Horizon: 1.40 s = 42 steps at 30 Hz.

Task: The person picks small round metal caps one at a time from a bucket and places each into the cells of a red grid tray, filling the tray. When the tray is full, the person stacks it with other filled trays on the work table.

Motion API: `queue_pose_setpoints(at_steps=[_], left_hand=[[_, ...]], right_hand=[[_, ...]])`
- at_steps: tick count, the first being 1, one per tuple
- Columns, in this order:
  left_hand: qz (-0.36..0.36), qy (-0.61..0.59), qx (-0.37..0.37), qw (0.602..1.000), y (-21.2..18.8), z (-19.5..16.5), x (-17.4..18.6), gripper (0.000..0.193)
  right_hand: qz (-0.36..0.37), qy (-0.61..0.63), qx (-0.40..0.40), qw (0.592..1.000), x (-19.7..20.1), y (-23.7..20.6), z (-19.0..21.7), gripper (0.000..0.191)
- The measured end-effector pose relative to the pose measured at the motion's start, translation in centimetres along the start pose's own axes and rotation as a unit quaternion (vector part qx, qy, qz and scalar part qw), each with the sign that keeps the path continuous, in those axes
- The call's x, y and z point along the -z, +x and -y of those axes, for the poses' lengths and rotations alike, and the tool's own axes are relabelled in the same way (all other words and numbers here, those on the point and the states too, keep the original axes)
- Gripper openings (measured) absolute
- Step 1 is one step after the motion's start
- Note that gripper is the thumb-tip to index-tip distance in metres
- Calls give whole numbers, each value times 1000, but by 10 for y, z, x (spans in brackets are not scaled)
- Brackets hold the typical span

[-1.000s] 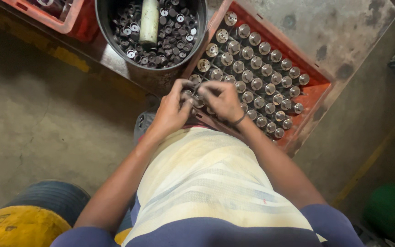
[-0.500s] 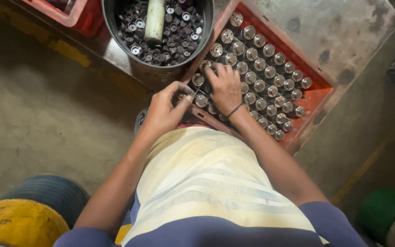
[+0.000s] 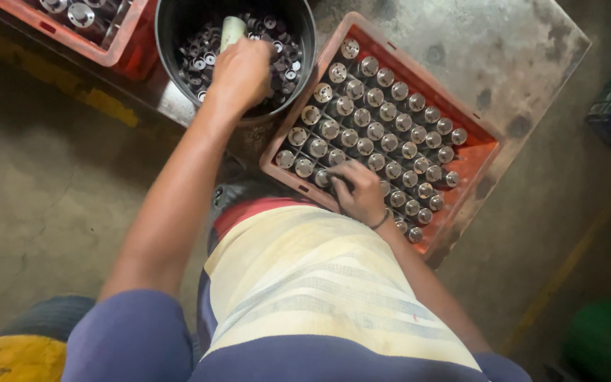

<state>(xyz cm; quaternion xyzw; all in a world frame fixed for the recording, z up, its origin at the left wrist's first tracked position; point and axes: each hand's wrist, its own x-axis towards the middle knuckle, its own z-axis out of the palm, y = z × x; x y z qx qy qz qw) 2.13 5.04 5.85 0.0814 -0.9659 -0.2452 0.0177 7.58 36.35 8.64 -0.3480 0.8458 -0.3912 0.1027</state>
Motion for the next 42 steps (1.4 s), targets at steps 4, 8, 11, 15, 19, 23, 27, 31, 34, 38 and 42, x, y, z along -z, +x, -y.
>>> queue_pose_setpoints(at_steps=[4,8,11,15,19,23,27,31,34,38,42], left_hand=[[63,51,5,997,18,15,-48,16],[40,37,9,998,20,15,-48,17],[4,-24,27,999,15,5,-19,16],[-57,-247,-7,967,-16,-16,15,17],[96,-506,28,857,-64,-56,0,18],[226,-660,177,694,-108,-88,-46,17],[149,-744,264,596,-121,-84,-80,13],[84,-769,291,563,-118,-71,-89,13],[87,-784,307,533,-116,-70,-87,12],[89,-787,300,532,-117,-73,-81,11],[95,-770,323,542,-119,-72,-77,11]], right_hand=[[-2,17,-28,999,1,-12,-7,16],[-16,23,-64,998,5,-12,-7,16],[-19,31,-62,997,6,-9,-4,16],[-25,83,-112,990,8,-4,-2,14],[-29,301,-177,937,5,6,-9,23],[-14,437,-201,877,-6,18,-22,35],[-13,324,-242,915,-12,33,-37,16],[-60,106,-93,988,-11,66,-52,14],[-115,-66,18,991,-16,100,-60,11],[-91,-237,15,967,-27,115,-56,12],[-43,-287,53,955,-32,101,-43,43]])
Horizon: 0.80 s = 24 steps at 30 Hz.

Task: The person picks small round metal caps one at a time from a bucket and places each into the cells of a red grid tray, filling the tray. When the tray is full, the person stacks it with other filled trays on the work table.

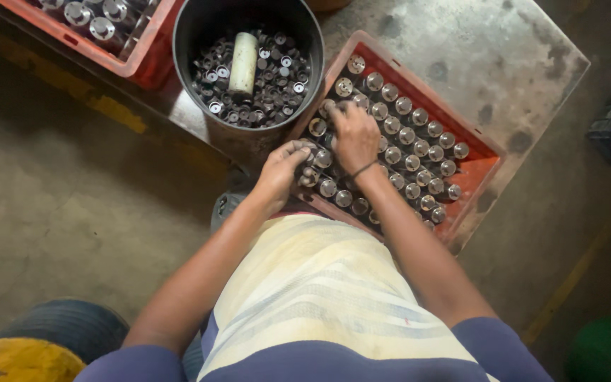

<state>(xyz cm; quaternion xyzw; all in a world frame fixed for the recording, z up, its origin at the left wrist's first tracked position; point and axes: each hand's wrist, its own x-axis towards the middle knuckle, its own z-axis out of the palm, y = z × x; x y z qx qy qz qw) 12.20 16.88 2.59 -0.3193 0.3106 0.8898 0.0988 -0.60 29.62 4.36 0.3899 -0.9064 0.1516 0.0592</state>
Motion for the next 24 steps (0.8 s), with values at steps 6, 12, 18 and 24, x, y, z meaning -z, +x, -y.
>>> queue_pose_setpoints(at_steps=[6,12,18,24], left_hand=[[6,-10,-20,1000,5,5,1,15],[0,12,-32,999,19,22,7,15],[4,25,-5,1000,20,30,11,17],[19,-22,-35,999,13,16,5,14]], right_hand=[[71,7,45,996,29,-9,4,53],[124,337,-7,933,67,-13,-3,35],[137,333,6,933,58,-20,-1,24],[85,348,-169,918,27,14,-36,17]])
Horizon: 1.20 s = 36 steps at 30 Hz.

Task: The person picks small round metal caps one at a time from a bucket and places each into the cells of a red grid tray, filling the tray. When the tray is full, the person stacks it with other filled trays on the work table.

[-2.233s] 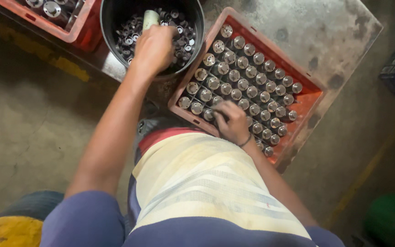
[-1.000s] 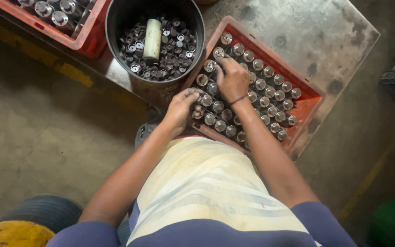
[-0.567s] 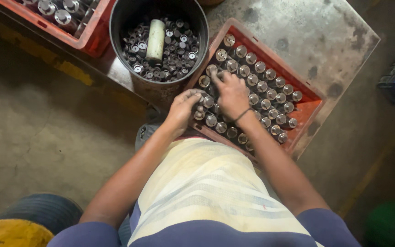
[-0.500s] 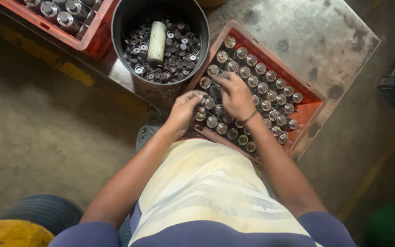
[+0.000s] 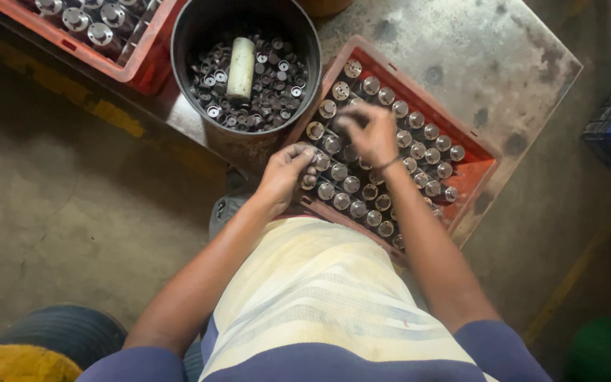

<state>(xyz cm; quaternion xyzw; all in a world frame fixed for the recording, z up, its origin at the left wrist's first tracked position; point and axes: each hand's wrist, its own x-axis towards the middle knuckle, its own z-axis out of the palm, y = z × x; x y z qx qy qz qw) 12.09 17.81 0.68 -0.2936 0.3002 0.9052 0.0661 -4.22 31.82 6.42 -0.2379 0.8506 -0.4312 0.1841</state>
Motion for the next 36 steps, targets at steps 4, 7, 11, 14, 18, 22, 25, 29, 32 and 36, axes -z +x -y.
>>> queue_pose_setpoints(at_steps=[4,7,11,14,18,22,25,29,32,36], left_hand=[[1,15,-3,1000,-5,-6,-6,12],[2,28,2,1000,-9,-10,-8,13],[3,40,-3,999,-12,-13,-10,14],[-6,80,-13,997,-12,-14,-14,17],[-37,151,-26,988,-15,-16,-17,17],[-25,75,-38,996,-14,-17,-15,15],[-49,78,-33,995,-11,-16,-12,15],[-54,96,-29,993,-9,-16,-8,21],[-49,95,-28,994,-10,-15,-6,23],[-39,60,-43,997,-13,-16,-7,21]], right_hand=[[-83,-89,80,989,-2,40,-12,14],[-102,-175,44,978,-5,57,-6,19],[-93,-205,-32,974,-4,68,9,25],[-73,-267,-85,957,-1,71,17,28],[-63,-148,-74,984,6,60,21,23],[154,16,135,979,14,16,28,20],[346,206,-20,915,9,-9,36,25],[289,136,23,947,4,-11,38,23],[303,103,49,946,5,-4,34,22],[273,38,84,957,8,5,27,17]])
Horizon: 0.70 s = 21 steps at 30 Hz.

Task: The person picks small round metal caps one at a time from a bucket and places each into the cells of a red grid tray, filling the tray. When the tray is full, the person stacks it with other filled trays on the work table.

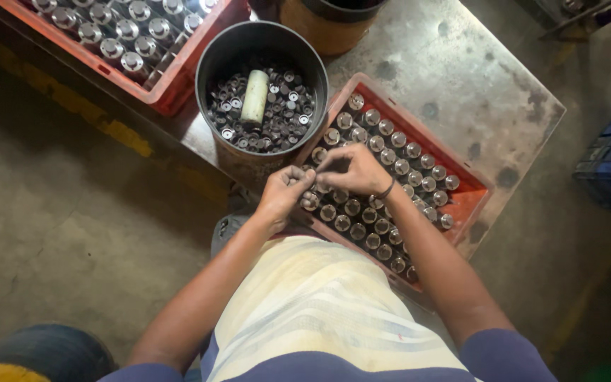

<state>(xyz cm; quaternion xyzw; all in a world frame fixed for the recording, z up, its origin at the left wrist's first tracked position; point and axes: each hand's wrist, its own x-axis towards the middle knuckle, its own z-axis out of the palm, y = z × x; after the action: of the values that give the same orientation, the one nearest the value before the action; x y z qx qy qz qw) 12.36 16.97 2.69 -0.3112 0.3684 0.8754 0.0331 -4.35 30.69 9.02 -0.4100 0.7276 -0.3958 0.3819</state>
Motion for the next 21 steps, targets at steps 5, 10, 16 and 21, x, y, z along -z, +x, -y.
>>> queue_pose_setpoints(at_steps=[5,10,16,21], left_hand=[[1,19,5,1000,-7,-8,-4,17],[32,76,-1,997,-16,-15,-12,20],[36,119,-10,992,-20,-21,-9,20],[53,136,-20,989,-23,-29,-11,19]], right_hand=[[-320,-197,-67,924,35,26,-20,18],[-347,-346,-71,869,39,54,-38,19],[-313,-379,3,871,32,55,-32,16],[-268,-458,-13,848,18,46,-26,34]])
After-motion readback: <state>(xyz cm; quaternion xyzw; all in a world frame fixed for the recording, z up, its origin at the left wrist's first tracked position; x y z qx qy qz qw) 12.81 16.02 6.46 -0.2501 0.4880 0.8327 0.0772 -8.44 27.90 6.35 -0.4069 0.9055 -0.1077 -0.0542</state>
